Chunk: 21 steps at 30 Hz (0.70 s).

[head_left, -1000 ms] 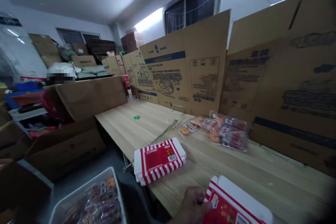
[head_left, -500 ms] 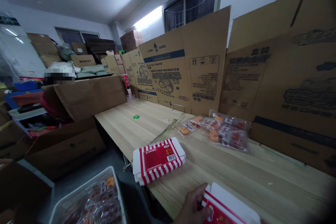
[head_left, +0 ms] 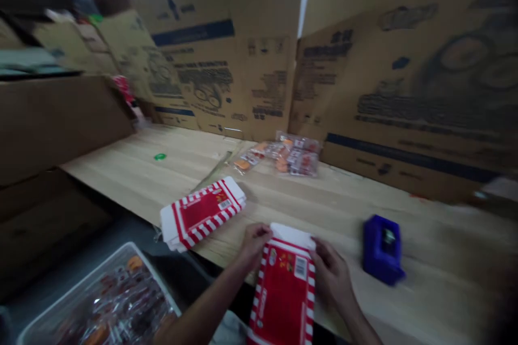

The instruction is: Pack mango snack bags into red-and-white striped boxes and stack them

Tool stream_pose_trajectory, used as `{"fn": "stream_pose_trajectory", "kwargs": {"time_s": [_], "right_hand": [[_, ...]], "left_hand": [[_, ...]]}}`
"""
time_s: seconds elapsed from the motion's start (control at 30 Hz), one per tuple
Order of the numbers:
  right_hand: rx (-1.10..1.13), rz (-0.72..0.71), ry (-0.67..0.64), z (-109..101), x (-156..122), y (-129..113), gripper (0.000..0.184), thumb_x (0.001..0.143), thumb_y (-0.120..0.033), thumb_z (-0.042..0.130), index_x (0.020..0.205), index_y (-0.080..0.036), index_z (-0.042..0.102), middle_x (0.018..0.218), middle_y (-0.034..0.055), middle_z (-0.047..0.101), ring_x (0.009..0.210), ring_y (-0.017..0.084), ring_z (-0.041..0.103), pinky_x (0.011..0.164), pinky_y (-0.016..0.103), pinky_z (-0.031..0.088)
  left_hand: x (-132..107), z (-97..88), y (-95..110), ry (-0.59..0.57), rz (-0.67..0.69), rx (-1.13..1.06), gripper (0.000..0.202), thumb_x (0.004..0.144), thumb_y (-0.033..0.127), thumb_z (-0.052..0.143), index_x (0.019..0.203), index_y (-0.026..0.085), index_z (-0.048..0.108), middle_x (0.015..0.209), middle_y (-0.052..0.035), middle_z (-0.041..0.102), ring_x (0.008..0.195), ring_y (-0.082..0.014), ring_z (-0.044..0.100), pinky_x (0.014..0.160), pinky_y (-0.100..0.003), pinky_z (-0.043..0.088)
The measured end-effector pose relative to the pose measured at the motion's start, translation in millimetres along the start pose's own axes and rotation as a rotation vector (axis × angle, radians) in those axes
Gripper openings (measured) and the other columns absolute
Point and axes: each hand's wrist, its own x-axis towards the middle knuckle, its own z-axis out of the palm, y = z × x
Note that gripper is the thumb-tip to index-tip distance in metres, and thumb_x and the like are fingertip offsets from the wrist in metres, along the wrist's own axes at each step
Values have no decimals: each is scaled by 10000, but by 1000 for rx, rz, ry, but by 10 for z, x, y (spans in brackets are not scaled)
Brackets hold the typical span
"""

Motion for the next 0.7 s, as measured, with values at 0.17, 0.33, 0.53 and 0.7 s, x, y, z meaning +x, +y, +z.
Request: {"fn": "stream_pose_trajectory", "kwargs": {"time_s": [0.17,0.33,0.53,0.7], "right_hand": [[266,135,-224,-45,100,-130,563,578,-287,847,1090,-188,635,812,18,702,770,181,650,744,304,495],[312,256,-261,-87,112,-122,303,553,-306,854,714,-150,651,693,18,686,616,140,603,627,249,454],[40,52,-224,-123,65,-64,262,649,-386,792,658,-162,656,681,17,642,645,149,572,626,247,444],[-204,-93,-278,-104,-57,-371,307,797,-468,626,732,-180,710,878,90,689,840,230,623,753,288,477]], "left_hand": [[68,-85,127,-186,-136,-12,523,567,245,766,1054,147,603,716,33,602,632,-102,554,626,-216,417],[41,-119,208,-350,-104,86,317,648,287,742,898,125,634,768,-22,668,665,-131,604,648,-237,448],[-4,-164,148,-361,-62,176,250,680,325,738,786,108,672,748,-42,681,691,-143,599,679,-240,443],[-66,-184,208,-332,103,443,202,739,322,651,718,126,698,770,-52,674,751,-163,589,662,-232,429]]}}
